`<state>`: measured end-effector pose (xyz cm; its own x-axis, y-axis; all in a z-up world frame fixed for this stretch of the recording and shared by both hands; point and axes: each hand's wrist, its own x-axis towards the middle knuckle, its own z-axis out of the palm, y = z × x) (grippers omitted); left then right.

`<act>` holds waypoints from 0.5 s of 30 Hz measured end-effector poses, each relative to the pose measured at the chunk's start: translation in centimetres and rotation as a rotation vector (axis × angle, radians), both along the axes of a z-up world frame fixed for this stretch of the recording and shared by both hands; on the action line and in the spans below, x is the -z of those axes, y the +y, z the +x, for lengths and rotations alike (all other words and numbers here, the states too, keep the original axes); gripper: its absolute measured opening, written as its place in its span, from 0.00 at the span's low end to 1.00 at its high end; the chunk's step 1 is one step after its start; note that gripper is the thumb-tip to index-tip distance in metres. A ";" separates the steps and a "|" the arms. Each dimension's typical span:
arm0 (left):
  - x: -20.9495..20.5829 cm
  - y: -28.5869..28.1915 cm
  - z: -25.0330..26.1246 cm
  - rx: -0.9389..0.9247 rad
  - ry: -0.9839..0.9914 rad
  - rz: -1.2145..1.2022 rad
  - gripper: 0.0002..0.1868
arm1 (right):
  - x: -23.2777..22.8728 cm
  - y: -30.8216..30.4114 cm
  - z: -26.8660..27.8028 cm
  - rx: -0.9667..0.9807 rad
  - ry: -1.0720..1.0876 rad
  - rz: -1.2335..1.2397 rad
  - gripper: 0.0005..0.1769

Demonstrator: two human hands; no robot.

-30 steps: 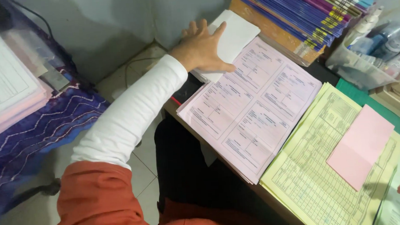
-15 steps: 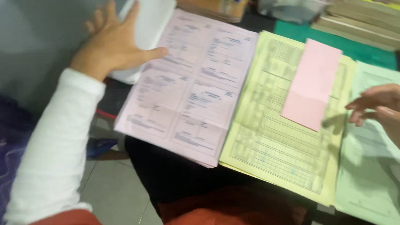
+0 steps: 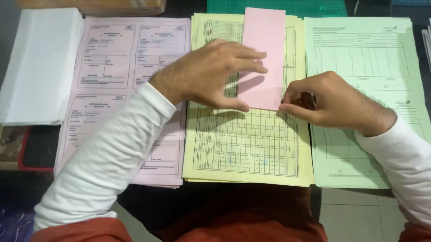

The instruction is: Sorting colored paper forms, folding documents, and inserting them into envelopes on a desk.

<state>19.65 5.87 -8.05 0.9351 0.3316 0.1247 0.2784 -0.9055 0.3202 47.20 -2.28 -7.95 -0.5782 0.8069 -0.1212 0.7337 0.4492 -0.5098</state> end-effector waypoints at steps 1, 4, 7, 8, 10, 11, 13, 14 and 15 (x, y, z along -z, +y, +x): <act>0.8 0.2 0.2 0.002 0.010 0.005 0.43 | -0.1 0.0 0.3 0.002 0.010 0.005 0.08; 2.5 0.5 -0.2 0.053 -0.062 -0.015 0.43 | 0.0 -0.3 0.5 -0.012 -0.027 0.028 0.16; 2.6 0.4 -0.2 0.056 -0.111 -0.013 0.35 | -0.1 -0.7 0.8 -0.131 0.092 0.247 0.22; 2.7 0.3 -0.2 0.072 -0.168 0.007 0.30 | 0.0 -0.9 0.7 -0.206 0.093 0.313 0.25; 2.6 0.2 -0.1 0.088 -0.225 0.018 0.25 | 0.4 -1.6 0.3 -0.280 0.095 0.371 0.29; 2.3 0.2 0.0 0.111 -0.305 0.006 0.13 | 0.7 -2.0 0.0 -0.360 0.130 0.423 0.31; 2.0 0.1 0.2 0.128 -0.393 -0.005 0.03 | 1.0 -3.1 -0.7 -0.449 0.159 0.472 0.34; 1.9 0.0 0.2 0.095 -0.425 -0.014 0.05 | 0.9 -3.6 -1.2 -0.497 0.135 0.470 0.39; 1.7 -0.1 0.1 0.061 -0.456 -0.022 0.07 | 0.8 -4.2 -1.8 -0.546 0.112 0.467 0.45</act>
<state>19.74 5.79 -9.77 0.8041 0.2845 0.5220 0.0507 -0.9077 0.4166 45.40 -6.46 -8.76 -0.9020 0.3527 0.2491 0.2973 0.9257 -0.2340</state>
